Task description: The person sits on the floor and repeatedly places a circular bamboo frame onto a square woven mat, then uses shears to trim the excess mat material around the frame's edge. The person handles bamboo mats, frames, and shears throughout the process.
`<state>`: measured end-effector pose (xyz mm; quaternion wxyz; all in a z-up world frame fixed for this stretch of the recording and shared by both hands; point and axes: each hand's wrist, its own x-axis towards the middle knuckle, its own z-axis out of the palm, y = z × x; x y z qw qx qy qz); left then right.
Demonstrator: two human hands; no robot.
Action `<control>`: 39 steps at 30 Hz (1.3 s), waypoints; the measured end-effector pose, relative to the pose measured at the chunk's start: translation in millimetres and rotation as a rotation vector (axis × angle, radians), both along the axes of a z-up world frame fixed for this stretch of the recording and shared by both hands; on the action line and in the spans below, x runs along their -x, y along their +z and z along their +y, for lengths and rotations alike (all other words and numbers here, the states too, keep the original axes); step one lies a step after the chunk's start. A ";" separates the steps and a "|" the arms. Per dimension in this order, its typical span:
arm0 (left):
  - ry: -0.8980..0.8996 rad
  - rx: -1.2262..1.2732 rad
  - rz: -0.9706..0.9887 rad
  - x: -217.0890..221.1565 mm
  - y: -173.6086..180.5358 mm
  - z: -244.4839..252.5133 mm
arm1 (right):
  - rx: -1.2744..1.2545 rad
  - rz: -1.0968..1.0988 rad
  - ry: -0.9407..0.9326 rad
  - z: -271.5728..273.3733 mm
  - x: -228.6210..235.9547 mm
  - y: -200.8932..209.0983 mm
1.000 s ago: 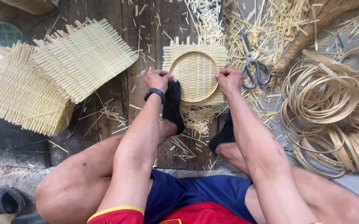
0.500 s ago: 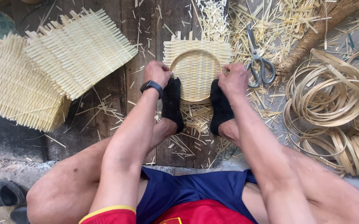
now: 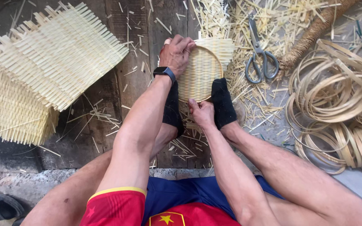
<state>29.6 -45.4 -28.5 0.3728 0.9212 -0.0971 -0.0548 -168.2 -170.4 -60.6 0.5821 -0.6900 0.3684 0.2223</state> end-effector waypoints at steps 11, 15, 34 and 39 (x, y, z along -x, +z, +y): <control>-0.111 -0.064 -0.165 -5.3 -5.5 4.7 | 0.925 -1.073 0.477 -25.8 -131.4 89.2; -0.077 0.023 -0.004 -16.3 -8.5 5.0 | 0.531 -0.815 0.499 -41.9 -192.8 56.8; 0.269 0.229 0.442 -30.7 -42.2 1.5 | 0.586 0.058 0.454 -33.3 -183.1 48.4; 0.263 0.268 0.493 -32.8 -48.4 6.5 | 0.555 0.039 0.451 -41.7 -190.8 37.2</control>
